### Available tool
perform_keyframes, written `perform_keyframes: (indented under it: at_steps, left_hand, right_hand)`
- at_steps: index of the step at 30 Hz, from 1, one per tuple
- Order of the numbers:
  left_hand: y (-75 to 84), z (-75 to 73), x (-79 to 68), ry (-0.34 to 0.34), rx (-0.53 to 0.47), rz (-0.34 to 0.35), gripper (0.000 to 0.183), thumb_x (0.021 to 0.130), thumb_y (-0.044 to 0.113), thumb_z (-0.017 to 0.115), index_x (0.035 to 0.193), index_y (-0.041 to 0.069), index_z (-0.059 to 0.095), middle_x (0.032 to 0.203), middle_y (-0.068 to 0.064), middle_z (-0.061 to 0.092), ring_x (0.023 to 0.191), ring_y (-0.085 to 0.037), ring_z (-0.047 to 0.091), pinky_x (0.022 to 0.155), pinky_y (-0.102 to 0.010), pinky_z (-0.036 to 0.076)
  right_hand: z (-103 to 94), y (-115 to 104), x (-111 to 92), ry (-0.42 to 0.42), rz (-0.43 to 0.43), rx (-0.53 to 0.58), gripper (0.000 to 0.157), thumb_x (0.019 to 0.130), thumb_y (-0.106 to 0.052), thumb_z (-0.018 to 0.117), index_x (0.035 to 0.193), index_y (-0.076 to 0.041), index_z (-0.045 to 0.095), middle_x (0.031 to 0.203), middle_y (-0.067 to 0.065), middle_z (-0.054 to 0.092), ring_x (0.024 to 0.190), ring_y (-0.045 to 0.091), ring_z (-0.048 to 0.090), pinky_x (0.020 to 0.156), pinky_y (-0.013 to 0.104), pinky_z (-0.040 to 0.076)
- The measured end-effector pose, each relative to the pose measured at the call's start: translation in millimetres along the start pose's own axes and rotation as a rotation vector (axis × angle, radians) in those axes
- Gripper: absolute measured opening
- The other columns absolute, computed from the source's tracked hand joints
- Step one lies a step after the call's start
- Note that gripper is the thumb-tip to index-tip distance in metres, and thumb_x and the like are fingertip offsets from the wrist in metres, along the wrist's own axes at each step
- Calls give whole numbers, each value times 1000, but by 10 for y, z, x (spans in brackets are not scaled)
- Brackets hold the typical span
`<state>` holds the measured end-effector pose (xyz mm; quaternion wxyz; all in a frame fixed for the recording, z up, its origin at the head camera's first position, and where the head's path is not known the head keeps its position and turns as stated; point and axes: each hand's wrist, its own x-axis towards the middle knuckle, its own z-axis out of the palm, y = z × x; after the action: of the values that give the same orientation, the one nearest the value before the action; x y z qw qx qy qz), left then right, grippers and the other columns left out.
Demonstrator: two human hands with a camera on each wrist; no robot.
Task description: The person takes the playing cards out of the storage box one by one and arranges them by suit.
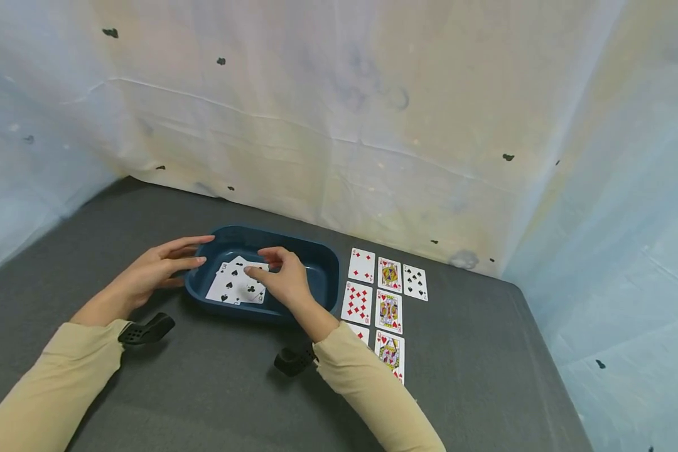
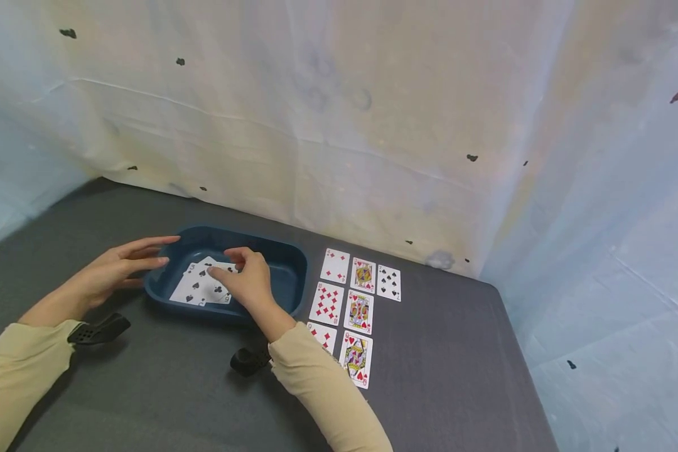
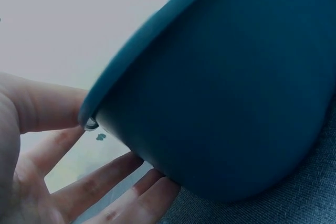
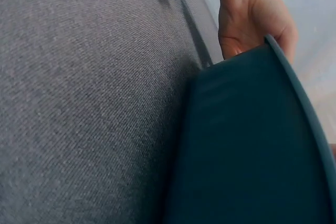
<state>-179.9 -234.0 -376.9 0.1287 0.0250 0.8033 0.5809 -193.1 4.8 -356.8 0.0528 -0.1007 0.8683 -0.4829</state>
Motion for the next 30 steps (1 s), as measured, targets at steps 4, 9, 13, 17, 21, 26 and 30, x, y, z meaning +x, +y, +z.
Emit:
perform_keyframes:
  at_steps: [4, 9, 13, 17, 21, 26, 30]
  left_hand:
    - [-5, -11, -7, -2, -3, 4, 69, 96, 38, 57, 153, 16, 25, 158, -23, 15, 139, -49, 23, 102, -73, 26]
    - [-7, -15, -12, -4, -13, 9, 68, 96, 37, 57, 153, 16, 25, 158, -23, 14, 139, -49, 23, 102, -73, 26]
    - [-10, -1, -18, 2, -13, 20, 67, 96, 36, 57, 152, 16, 27, 158, -23, 16, 139, -49, 24, 102, -73, 26]
    - [-19, 13, -22, 5, -13, 23, 66, 96, 36, 57, 152, 16, 27, 157, -23, 17, 139, -49, 24, 102, -73, 26]
    - [-33, 16, -33, 3, -24, 18, 67, 96, 36, 58, 152, 16, 27, 157, -22, 18, 139, -48, 25, 102, -72, 27]
    - [-27, 15, -25, 3, -29, 10, 68, 96, 37, 58, 152, 17, 27, 157, -23, 18, 139, -48, 25, 102, -72, 27]
    - [-23, 10, -9, 7, -22, 4, 69, 95, 38, 58, 152, 17, 26, 157, -24, 18, 139, -48, 25, 102, -72, 27]
  right_hand:
    - [47, -30, 23, -44, 30, -29, 45, 83, -30, 75, 122, -12, 64, 119, 5, 62, 107, 20, 57, 83, 28, 51]
    - [125, -50, 82, -127, 92, -82, 53, 78, -32, 79, 124, -14, 62, 119, 7, 62, 104, 19, 58, 79, 29, 52]
    - [187, -30, 127, -182, 110, -199, 59, 76, -34, 81, 128, -16, 60, 120, 8, 62, 102, 18, 58, 76, 28, 51]
    - [220, -15, 152, -200, 90, -320, 66, 72, -35, 84, 130, -17, 59, 120, 8, 62, 107, 18, 54, 80, 27, 49]
    - [272, -5, 157, -200, 86, -472, 73, 69, -39, 86, 133, -21, 57, 123, 8, 54, 110, 19, 48, 84, 27, 46]
    - [283, -22, 134, -214, 63, -586, 72, 69, -36, 86, 133, -23, 57, 123, 8, 49, 104, 18, 44, 82, 23, 42]
    - [270, -41, 120, -217, 58, -569, 67, 70, -31, 87, 129, -21, 58, 122, 8, 48, 106, 19, 43, 85, 24, 41]
